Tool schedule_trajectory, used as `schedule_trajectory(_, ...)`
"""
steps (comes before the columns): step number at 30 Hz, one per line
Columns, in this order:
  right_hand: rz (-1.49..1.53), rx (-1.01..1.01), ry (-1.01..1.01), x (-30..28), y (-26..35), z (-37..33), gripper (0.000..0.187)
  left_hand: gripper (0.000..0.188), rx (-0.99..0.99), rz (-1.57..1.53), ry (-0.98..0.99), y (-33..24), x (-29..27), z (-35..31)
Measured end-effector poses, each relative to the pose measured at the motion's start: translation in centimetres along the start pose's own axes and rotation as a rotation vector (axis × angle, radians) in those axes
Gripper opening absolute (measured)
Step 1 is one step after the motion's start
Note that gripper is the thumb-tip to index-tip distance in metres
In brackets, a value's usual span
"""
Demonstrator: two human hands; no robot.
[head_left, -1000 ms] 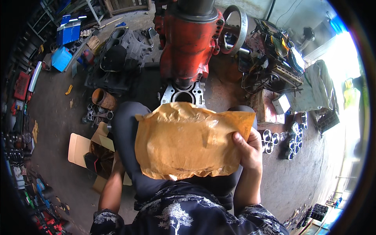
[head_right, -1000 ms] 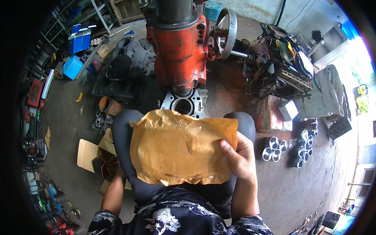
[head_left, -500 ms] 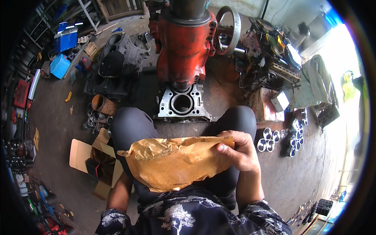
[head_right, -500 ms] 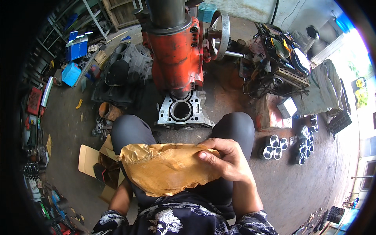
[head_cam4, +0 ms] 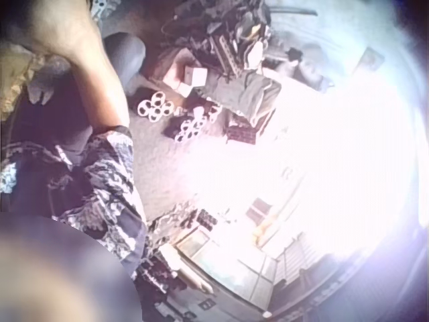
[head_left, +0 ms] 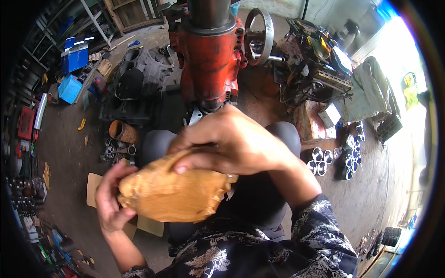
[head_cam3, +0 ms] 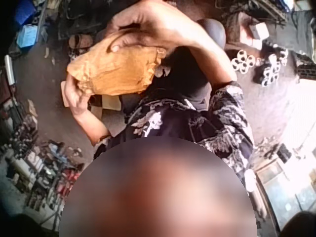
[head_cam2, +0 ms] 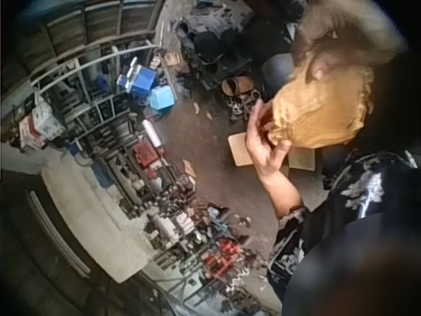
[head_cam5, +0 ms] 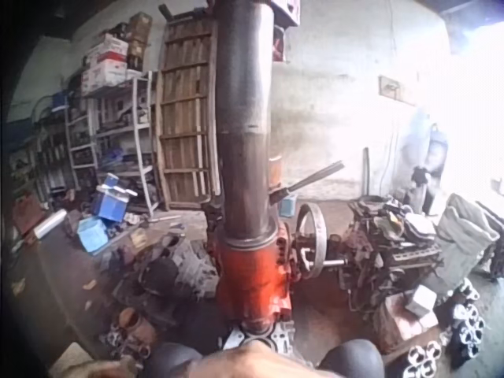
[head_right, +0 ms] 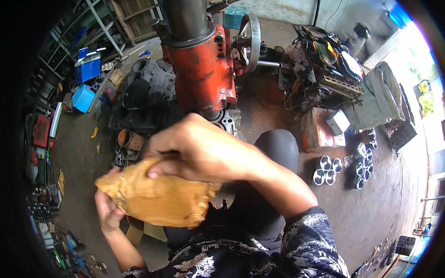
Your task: The person sits on the floor and repeatedly opens brown paper packages to remove cylindrical metal parts. They place the parts into a cardboard box and continue unpacking additional packages in the same manner.
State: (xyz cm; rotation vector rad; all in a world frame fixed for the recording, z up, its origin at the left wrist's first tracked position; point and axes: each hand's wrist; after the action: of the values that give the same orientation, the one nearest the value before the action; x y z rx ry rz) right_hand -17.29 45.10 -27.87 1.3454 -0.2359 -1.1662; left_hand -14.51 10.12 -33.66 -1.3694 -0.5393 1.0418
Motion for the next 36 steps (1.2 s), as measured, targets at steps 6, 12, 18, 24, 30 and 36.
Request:
schedule_trajectory(6,0.526,0.163,-0.199,-0.3,-2.4,1.9,0.041,0.04,0.068,-0.063,-0.142,0.0,0.9,1.0)
schedule_trajectory(12,0.879,0.161,-0.058,3.0,-6.1,1.3,0.038,0.035,0.04,-0.251,-0.547,2.4,2.7,1.3)
schedule_trajectory(18,0.79,0.253,-0.088,2.7,-8.1,0.9,0.021,0.018,-0.041,-0.283,-0.447,2.8,1.2,1.0)
schedule_trajectory(24,0.648,0.338,-0.063,1.5,-9.3,0.6,0.014,0.017,-0.087,-0.069,-0.394,3.9,-0.3,0.4)
schedule_trajectory(30,0.828,0.324,-0.126,1.4,-10.1,0.9,0.013,0.027,0.023,-0.271,-0.461,4.1,0.5,0.7)
schedule_trajectory(36,1.002,0.282,-0.177,2.1,-10.7,1.1,0.015,0.037,-0.047,-0.21,-0.254,4.5,0.2,0.6)
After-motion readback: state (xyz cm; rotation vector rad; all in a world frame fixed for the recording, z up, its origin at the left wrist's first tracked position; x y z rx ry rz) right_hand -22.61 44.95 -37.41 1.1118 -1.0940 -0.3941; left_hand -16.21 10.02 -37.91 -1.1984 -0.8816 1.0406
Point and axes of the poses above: each hand's wrist, its own z-axis towards the middle knuckle, its own x-axis out of the palm, y = z × x, and after that the axes turned 9 degrees about y, right-handed
